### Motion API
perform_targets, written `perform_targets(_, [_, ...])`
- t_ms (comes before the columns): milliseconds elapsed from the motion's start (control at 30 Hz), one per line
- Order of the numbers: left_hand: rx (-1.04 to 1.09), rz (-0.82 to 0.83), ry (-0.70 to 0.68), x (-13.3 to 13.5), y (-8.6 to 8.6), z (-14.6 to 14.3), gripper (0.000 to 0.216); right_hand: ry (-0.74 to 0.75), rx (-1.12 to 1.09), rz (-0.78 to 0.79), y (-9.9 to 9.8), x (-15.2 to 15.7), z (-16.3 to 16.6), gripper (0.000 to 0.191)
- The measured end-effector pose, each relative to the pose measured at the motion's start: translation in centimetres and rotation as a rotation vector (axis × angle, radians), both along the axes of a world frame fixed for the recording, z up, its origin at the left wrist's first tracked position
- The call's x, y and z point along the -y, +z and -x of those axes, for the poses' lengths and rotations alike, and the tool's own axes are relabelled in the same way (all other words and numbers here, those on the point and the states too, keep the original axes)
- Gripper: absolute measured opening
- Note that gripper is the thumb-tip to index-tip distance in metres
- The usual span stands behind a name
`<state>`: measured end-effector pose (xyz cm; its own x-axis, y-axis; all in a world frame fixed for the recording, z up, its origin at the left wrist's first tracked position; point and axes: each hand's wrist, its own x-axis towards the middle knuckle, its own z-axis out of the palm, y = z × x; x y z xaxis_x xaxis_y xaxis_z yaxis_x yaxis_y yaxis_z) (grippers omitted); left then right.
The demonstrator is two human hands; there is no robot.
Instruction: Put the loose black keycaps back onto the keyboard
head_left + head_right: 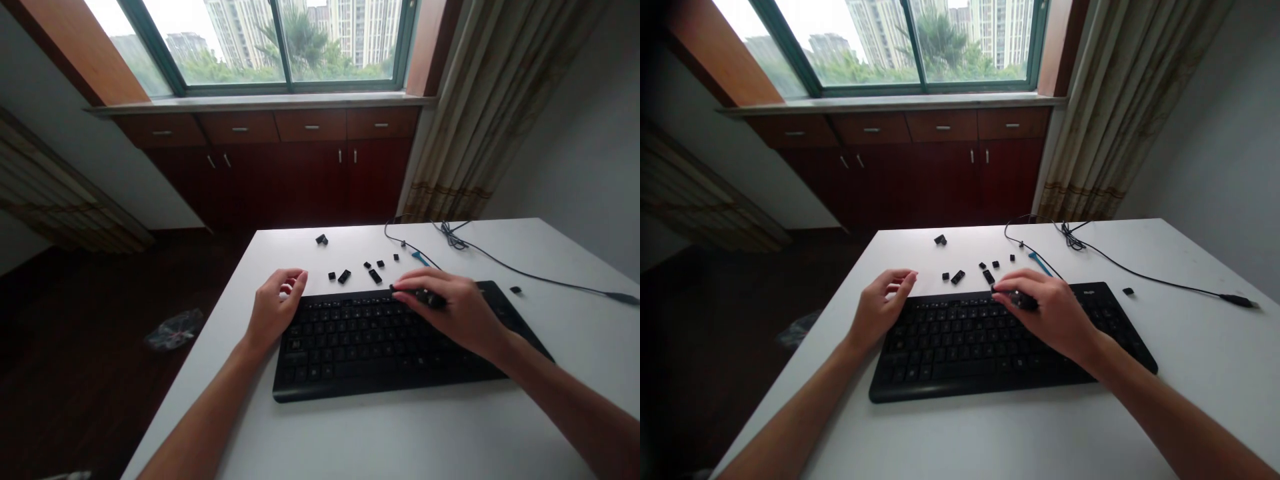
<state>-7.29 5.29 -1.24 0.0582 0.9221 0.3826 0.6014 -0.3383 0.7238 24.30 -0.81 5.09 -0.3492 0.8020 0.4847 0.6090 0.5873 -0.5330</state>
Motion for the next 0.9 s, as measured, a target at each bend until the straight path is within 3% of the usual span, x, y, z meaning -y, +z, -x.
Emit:
perform_targets(100, [-0.010, -0.006, -0.016, 0.1, 0.2, -0.2, 0.027, 0.134, 0.061, 0.070, -1.8, 0.9, 1.6, 0.015])
perform_targets(233, [-0.022, -0.010, -0.038, 0.1, 0.3, -0.2, 0.024, 0.184, 0.161, 0.101, -3.0, 1.3, 2.6, 0.012])
perform_targets(433, [-0.032, -0.010, -0.057, 0.1, 0.4, -0.2, 0.024, 0.197, 0.214, 0.133, -3.3, 1.3, 1.9, 0.018])
perform_targets(700, [-0.042, -0.017, -0.068, 0.1, 0.5, -0.3, 0.024, 0.179, 0.185, 0.043, -4.6, 1.7, 2.0, 0.032])
perform_targets(900, [-0.042, -0.015, -0.066, 0.1, 0.4, -0.3, 0.024, 0.201, 0.254, 0.047, -4.1, 1.7, 1.8, 0.035])
